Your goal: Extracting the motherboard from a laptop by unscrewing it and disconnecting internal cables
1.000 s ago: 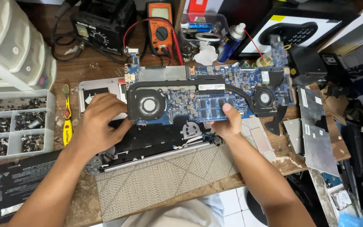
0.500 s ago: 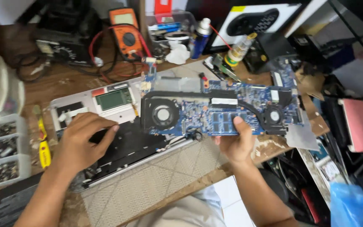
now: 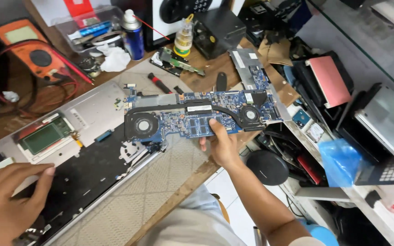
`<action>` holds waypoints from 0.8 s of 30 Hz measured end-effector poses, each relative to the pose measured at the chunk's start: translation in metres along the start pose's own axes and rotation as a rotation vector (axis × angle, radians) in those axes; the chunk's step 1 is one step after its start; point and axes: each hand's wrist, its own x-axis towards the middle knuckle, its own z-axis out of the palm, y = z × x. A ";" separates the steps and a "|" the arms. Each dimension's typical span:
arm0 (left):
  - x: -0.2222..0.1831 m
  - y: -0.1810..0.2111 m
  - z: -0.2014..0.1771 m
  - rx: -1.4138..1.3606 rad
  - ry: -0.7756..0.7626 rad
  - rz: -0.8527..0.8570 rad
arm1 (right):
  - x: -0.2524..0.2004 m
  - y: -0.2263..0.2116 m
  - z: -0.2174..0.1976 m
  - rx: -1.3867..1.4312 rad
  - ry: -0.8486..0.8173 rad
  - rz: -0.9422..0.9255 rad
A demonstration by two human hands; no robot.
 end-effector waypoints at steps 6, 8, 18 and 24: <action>-0.001 0.001 0.010 -0.056 -0.071 -0.194 | -0.007 0.003 -0.020 -0.005 0.021 0.049; 0.004 0.008 0.007 -0.058 -0.091 -0.253 | -0.010 0.011 -0.027 -0.010 0.029 0.083; 0.103 0.138 0.017 -0.487 -0.563 -0.753 | -0.017 0.007 -0.015 -0.017 -0.071 0.044; 0.115 0.149 0.098 -1.154 -0.275 -0.869 | -0.018 0.017 -0.028 0.028 0.010 0.043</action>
